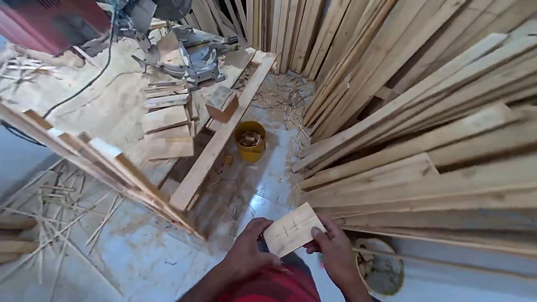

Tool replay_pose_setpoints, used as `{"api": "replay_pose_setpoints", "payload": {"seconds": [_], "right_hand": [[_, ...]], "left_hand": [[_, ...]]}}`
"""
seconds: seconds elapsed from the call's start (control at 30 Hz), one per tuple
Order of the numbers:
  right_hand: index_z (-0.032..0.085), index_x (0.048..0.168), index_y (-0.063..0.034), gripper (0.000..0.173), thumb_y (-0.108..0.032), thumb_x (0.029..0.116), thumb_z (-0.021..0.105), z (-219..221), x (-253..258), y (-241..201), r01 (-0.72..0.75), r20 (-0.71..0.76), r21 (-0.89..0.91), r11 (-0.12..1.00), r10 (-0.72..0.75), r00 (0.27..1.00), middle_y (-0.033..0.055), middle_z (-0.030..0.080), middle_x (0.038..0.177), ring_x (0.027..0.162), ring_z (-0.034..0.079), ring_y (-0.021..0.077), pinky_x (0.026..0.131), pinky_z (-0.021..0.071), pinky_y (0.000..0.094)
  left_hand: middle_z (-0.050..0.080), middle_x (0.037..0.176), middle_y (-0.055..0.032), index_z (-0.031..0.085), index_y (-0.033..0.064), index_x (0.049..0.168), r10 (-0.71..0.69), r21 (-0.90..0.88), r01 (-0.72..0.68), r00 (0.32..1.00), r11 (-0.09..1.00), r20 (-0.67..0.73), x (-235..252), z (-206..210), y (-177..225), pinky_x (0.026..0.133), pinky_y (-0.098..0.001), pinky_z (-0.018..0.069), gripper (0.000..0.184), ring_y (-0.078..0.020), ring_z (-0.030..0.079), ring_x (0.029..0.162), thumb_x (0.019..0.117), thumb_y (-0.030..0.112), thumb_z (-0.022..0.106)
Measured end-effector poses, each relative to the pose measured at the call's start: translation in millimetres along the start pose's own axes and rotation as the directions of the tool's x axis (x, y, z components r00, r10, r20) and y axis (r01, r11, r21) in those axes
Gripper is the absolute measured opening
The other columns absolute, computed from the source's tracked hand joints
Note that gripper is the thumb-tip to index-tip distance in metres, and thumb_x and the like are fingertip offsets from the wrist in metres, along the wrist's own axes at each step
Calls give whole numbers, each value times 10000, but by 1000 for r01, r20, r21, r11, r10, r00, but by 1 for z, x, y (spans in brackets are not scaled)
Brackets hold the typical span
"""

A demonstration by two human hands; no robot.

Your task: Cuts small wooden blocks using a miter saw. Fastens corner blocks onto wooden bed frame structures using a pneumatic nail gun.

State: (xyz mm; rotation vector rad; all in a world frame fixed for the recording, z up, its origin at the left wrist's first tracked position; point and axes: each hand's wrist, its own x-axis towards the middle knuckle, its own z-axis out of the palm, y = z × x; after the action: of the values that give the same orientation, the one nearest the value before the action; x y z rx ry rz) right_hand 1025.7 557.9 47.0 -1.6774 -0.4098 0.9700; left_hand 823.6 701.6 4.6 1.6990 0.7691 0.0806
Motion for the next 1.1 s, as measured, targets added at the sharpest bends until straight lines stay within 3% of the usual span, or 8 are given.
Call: {"api": "replay_pose_setpoints", "payload": {"seconds": [0.13, 0.27, 0.4, 0.6, 0.73, 0.9, 1.0, 1.1], "right_hand": [[474, 1449, 33, 442, -78, 1023, 517, -15, 101, -87, 25, -87, -61, 998, -31, 996, 164, 729, 1015, 710, 734, 244, 620, 649, 409], [411, 1440, 93, 446, -54, 1024, 477, -20, 248, -151, 164, 43, -17, 986, -163, 986, 153, 724, 963, 700, 736, 225, 644, 658, 416], [327, 1515, 63, 510, -153, 1067, 441, -2, 386, -219, 253, 283, -41, 967, -231, 931, 154, 742, 1032, 835, 756, 279, 721, 658, 449], [531, 1386, 49, 400, -141, 1034, 548, 58, 558, -313, 384, 576, -184, 905, -218, 788, 102, 752, 1073, 865, 752, 228, 729, 654, 402], [635, 1316, -51, 400, -323, 1033, 560, 130, 680, -333, 559, 722, -346, 753, -167, 672, 49, 750, 1136, 975, 744, 171, 828, 647, 394], [617, 1407, -107, 440, -361, 1077, 476, 273, 774, -389, 796, 899, -426, 430, 105, 424, 102, 613, 1424, 1328, 577, 221, 1138, 457, 443], [599, 1419, -107, 402, -293, 1091, 458, 370, 814, -408, 931, 973, -217, 293, 144, 181, 91, 561, 1489, 1394, 519, 232, 1173, 419, 453], [639, 1355, -94, 339, -205, 1064, 505, 474, 852, -398, 976, 992, 113, 186, 39, -122, 103, 625, 1393, 1312, 587, 255, 1105, 485, 478]], "left_hand": [[481, 1518, -173, 444, 87, 1544, 80, 241, -94, 995, 966, 66, 116, -42, 74, 1153, -467, 441, 1050, -292, 485, 1397, 705, 522, 903], [561, 1385, -204, 530, 29, 1449, 227, 181, -200, 964, 963, -140, 249, -84, 100, 1070, -440, 516, 878, -289, 583, 1265, 742, 397, 898], [581, 1373, -138, 551, 68, 1424, 99, 43, -89, 893, 995, -438, 351, -138, 118, 1020, -399, 557, 877, -208, 612, 1220, 704, 435, 891], [595, 1352, -153, 565, 49, 1411, -135, -54, 153, 589, 987, -797, 440, -270, 131, 974, -436, 580, 872, -243, 639, 1180, 710, 492, 836], [595, 1334, -127, 571, 79, 1409, -235, -156, 250, 329, 956, -915, 489, -345, 117, 938, -453, 582, 849, -242, 636, 1157, 719, 521, 793], [579, 1345, -178, 567, 58, 1410, -374, -317, 348, 109, 882, -921, 528, -391, 111, 923, -508, 570, 841, -302, 623, 1173, 708, 462, 793], [581, 1324, -196, 573, 35, 1397, -402, -375, 401, -19, 836, -915, 542, -402, 109, 904, -497, 573, 855, -306, 627, 1148, 692, 475, 776], [580, 1327, -212, 569, 22, 1395, -394, -409, 463, -132, 787, -909, 560, -411, 102, 904, -500, 560, 886, -321, 614, 1160, 688, 519, 769]]}}
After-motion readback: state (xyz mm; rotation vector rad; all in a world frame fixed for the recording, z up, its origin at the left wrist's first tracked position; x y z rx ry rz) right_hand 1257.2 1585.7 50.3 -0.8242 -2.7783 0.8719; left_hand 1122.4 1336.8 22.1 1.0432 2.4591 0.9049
